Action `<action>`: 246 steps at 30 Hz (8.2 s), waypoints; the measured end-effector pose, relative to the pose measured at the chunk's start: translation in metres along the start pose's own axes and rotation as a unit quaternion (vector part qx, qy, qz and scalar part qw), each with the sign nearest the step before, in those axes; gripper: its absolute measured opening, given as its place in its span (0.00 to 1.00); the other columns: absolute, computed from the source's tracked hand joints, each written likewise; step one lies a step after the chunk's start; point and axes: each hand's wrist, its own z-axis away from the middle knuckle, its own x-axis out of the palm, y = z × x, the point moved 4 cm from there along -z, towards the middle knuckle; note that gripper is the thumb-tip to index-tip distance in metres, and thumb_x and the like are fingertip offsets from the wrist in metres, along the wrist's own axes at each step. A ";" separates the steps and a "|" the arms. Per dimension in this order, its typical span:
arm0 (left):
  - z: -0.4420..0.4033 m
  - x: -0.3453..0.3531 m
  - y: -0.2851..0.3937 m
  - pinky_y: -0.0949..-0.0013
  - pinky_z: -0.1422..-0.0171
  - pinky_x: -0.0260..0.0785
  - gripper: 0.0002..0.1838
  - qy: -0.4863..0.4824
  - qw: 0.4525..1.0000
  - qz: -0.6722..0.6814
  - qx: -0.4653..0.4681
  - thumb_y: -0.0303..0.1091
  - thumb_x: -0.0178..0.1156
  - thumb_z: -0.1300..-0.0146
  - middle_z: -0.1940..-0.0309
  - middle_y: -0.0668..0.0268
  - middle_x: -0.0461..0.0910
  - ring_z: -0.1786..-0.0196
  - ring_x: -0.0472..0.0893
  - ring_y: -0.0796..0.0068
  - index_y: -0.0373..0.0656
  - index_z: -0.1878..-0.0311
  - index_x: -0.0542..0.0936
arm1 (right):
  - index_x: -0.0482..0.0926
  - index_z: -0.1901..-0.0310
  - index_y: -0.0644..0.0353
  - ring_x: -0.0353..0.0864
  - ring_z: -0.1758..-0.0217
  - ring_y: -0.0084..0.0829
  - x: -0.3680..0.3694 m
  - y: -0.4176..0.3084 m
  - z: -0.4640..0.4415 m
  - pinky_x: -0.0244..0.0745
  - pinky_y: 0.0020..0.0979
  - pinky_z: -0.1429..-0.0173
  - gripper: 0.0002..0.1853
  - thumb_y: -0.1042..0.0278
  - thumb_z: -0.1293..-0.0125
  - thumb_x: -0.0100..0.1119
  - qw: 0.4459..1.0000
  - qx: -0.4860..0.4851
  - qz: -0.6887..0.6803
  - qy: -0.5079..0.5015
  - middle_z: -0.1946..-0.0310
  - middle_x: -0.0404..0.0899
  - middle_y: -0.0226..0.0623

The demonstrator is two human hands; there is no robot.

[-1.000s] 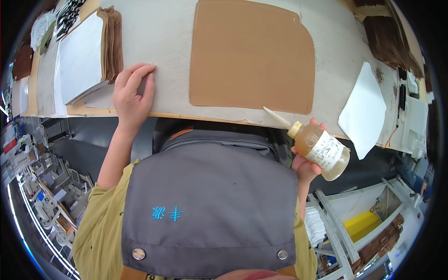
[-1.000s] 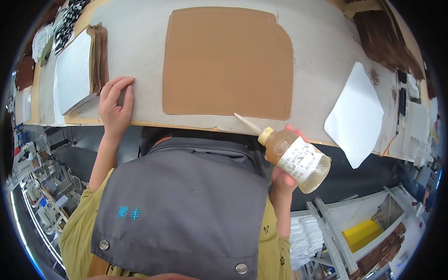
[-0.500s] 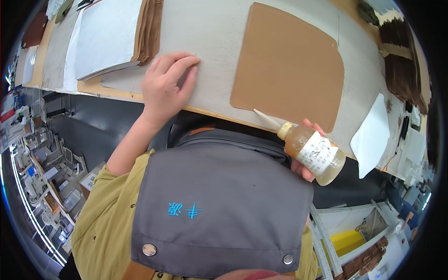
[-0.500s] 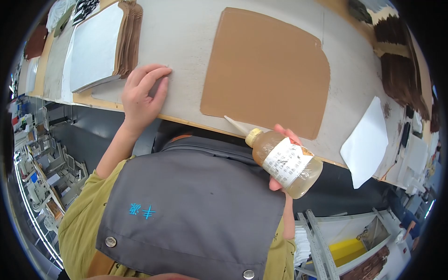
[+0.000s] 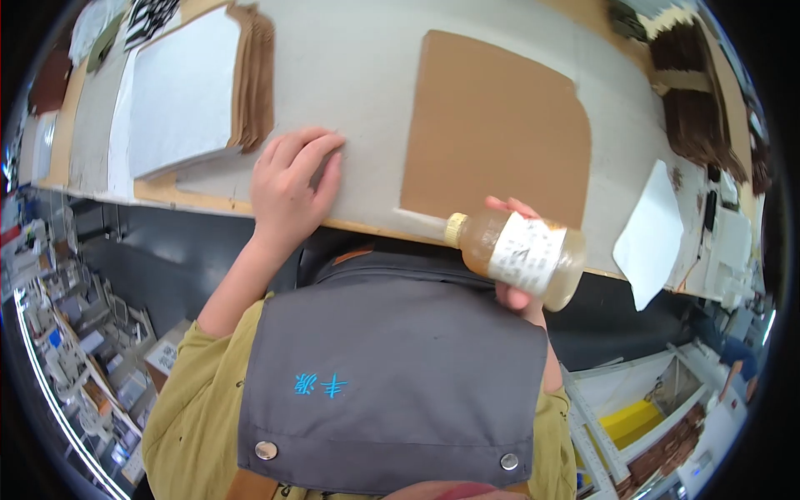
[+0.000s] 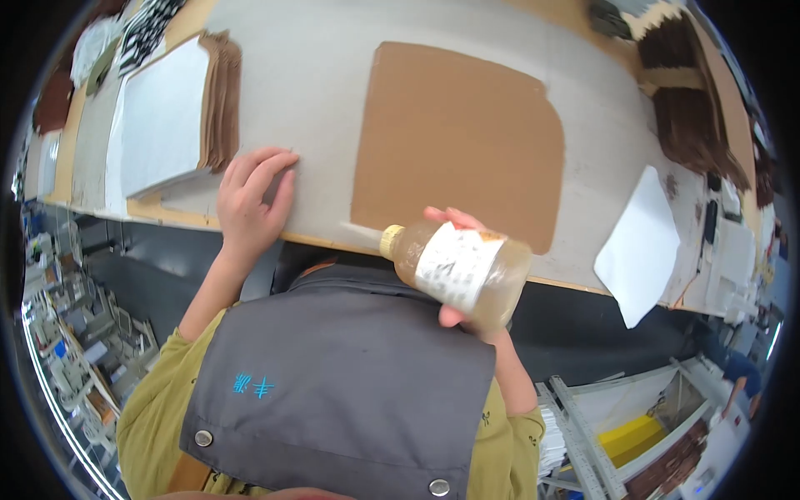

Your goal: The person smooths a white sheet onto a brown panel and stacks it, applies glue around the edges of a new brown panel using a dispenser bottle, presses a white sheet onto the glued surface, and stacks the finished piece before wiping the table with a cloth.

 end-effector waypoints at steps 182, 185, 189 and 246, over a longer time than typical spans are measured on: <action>-0.130 0.245 0.303 0.56 0.21 0.60 0.54 -0.550 0.414 0.606 -0.399 0.79 0.36 0.30 0.31 0.55 0.75 0.28 0.73 0.60 0.33 0.28 0.71 | 0.83 0.61 0.45 0.81 0.54 0.18 -0.213 -0.117 0.078 0.65 0.35 0.32 0.04 0.67 0.35 0.62 0.525 -0.417 0.739 0.066 0.53 0.86 0.21; -0.125 0.233 0.300 0.60 0.23 0.61 0.51 -0.539 0.484 0.552 -0.413 0.76 0.41 0.29 0.32 0.55 0.76 0.30 0.74 0.63 0.31 0.30 0.72 | 0.83 0.61 0.46 0.81 0.54 0.17 -0.211 -0.104 0.079 0.65 0.35 0.31 0.03 0.67 0.35 0.62 0.549 -0.402 0.729 0.075 0.52 0.85 0.21; -0.126 0.208 0.301 0.66 0.37 0.75 0.33 -0.582 0.613 0.441 -0.302 0.55 0.62 0.27 0.41 0.61 0.82 0.42 0.82 0.69 0.32 0.36 0.77 | 0.83 0.61 0.46 0.81 0.53 0.18 -0.210 -0.098 0.082 0.64 0.36 0.30 0.02 0.63 0.33 0.63 0.554 -0.371 0.741 0.072 0.52 0.85 0.21; -0.122 0.074 0.002 0.69 0.62 0.75 0.10 -0.139 0.959 0.233 -0.078 0.27 0.66 0.33 0.65 0.63 0.84 0.66 0.82 0.69 0.43 0.50 0.86 | 0.88 0.53 0.62 0.79 0.62 0.25 -0.069 -0.088 -0.111 0.74 0.24 0.59 0.09 0.80 0.34 0.67 0.807 -0.123 0.570 0.096 0.61 0.82 0.37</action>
